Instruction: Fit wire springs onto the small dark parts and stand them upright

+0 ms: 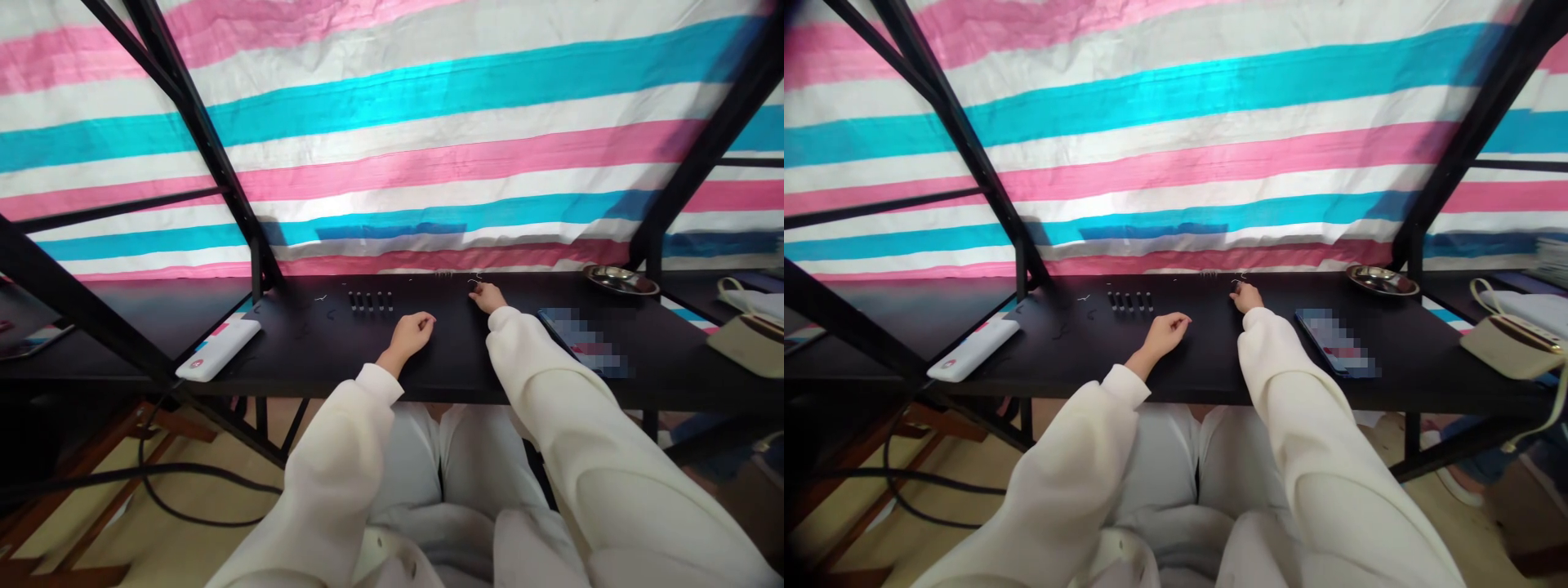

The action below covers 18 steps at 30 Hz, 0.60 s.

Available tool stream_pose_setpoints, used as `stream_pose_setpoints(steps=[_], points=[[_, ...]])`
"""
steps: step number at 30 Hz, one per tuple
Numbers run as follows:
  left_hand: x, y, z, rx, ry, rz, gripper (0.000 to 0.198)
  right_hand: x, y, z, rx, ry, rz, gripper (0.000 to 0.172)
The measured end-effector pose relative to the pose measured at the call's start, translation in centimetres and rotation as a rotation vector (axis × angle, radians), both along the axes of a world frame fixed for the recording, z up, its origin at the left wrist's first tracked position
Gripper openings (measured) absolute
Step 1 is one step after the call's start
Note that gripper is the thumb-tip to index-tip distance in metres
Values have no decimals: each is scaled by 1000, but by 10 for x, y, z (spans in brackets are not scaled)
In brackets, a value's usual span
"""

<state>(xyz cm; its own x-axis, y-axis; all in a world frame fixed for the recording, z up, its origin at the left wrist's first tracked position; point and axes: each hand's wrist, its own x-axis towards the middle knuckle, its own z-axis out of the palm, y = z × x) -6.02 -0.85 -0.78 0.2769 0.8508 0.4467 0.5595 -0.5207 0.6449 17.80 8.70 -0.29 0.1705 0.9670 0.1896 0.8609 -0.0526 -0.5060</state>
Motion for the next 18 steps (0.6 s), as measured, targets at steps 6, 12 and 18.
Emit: stream_pose_setpoints(steps=[6,12,18], points=[[-1,0,1,-11,14,3,26,4,2,1,-6,-27,30,12],[-1,0,1,-12,14,-5,26,2,-2,1,-23,2,-28,13],[-1,1,-1,1,5,-8,25,2,-17,11,-163,-49,-63,27]])
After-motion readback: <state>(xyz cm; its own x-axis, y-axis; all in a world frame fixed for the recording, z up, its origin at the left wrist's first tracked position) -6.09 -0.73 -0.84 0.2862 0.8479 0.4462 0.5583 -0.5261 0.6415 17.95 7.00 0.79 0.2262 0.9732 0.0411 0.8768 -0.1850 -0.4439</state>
